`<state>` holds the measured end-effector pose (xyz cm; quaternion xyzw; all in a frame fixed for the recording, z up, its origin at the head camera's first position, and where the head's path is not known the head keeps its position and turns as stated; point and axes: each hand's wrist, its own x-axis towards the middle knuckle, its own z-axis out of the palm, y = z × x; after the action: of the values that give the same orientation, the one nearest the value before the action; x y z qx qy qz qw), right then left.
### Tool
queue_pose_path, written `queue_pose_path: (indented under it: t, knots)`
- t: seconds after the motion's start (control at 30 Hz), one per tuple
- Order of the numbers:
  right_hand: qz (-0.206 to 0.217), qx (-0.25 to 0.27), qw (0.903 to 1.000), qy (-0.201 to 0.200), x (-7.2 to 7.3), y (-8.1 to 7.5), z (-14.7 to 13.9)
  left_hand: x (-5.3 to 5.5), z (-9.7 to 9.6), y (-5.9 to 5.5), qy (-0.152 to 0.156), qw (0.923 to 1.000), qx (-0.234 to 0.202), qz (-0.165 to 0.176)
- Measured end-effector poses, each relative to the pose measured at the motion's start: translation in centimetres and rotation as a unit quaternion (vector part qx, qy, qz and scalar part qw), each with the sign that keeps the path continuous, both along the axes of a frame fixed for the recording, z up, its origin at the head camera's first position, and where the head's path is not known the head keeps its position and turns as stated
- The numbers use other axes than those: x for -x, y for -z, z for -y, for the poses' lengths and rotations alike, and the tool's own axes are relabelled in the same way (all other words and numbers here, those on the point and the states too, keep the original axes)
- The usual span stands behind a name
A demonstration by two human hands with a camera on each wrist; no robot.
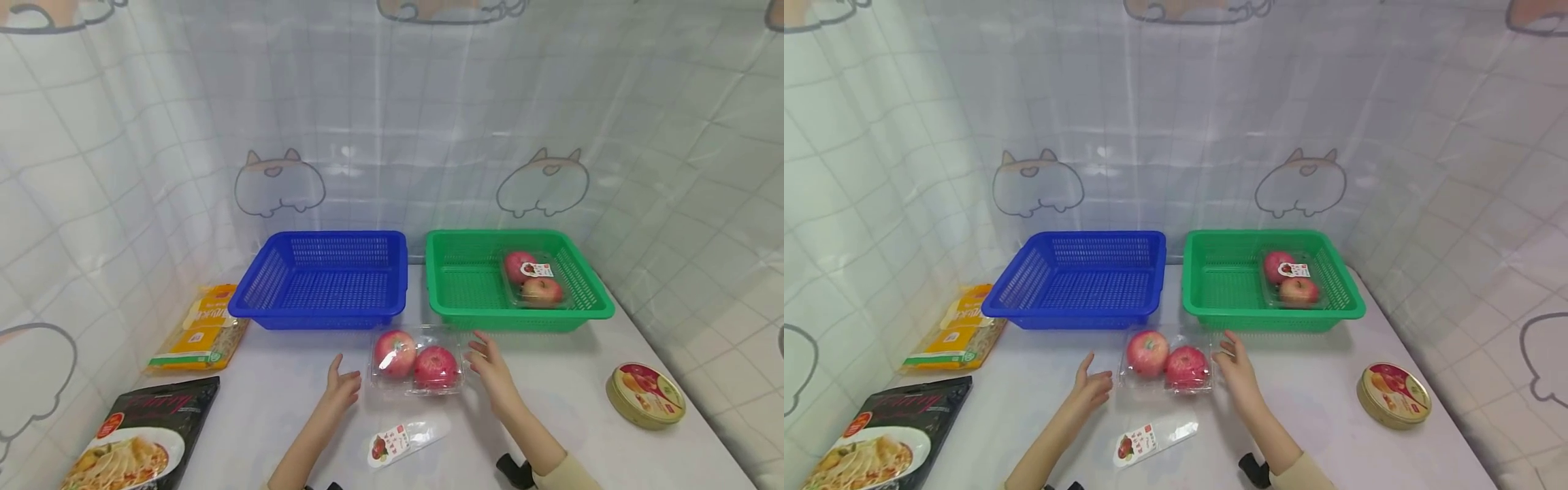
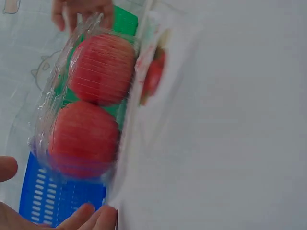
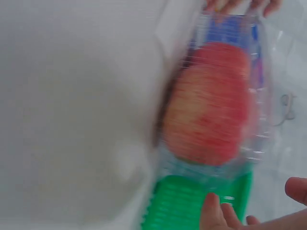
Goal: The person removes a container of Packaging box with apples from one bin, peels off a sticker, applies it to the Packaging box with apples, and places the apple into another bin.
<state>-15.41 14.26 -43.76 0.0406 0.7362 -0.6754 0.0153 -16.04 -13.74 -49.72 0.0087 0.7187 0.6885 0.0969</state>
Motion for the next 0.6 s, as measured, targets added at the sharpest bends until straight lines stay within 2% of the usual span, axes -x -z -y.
queue_pose_path:
  t: [0.07, 0.17, 0.23, 0.27, 0.3, 0.33, 0.4, 0.47, 0.5, 0.53, 0.57, 0.6]
  knots:
    - [-0.026, -0.006, 0.9996, 0.006, -0.5, -0.5, 0.2, -1.8, 0.0, -1.2, -0.007, 0.9975, 0.070, 0.009]
    - [-0.067, 0.004, 0.9977, -0.001, -1.5, -1.2, 0.8, -4.0, -0.2, -2.4, 0.012, 0.9882, 0.152, 0.007]
    - [-0.091, 0.016, 0.9956, -0.012, -2.3, -1.5, 1.3, -5.1, -0.5, -2.7, 0.047, 0.9769, 0.207, -0.020]
    - [-0.104, 0.022, 0.9941, -0.021, -2.7, -1.6, 1.6, -5.5, -0.7, -2.7, 0.063, 0.9681, 0.239, -0.041]
    - [-0.116, 0.028, 0.9923, -0.035, -3.2, -1.6, 1.9, -5.9, -0.9, -2.8, 0.080, 0.9562, 0.274, -0.066]
    - [-0.128, 0.030, 0.9900, -0.051, -3.6, -1.5, 2.2, -6.2, -1.1, -2.7, 0.096, 0.9399, 0.313, -0.097]
    - [-0.159, 0.021, 0.9825, -0.095, -4.3, -1.3, 2.7, -6.7, -1.5, -2.6, 0.123, 0.8956, 0.399, -0.153]
    - [-0.190, 0.002, 0.9701, -0.151, -4.9, -0.9, 3.2, -7.0, -1.9, -2.6, 0.137, 0.8500, 0.471, -0.193]
    - [-0.202, -0.012, 0.9627, -0.179, -5.0, -0.7, 3.5, -7.0, -2.1, -2.6, 0.140, 0.8284, 0.498, -0.214]
    - [-0.212, -0.027, 0.9551, -0.205, -5.2, -0.5, 3.7, -7.0, -2.3, -2.5, 0.143, 0.8099, 0.520, -0.231]
    - [-0.223, -0.043, 0.9468, -0.228, -5.3, -0.3, 4.0, -7.0, -2.5, -2.5, 0.144, 0.7965, 0.535, -0.242]
    - [-0.230, -0.059, 0.9394, -0.247, -5.3, 0.0, 4.2, -7.0, -2.6, -2.5, 0.146, 0.7886, 0.543, -0.248]
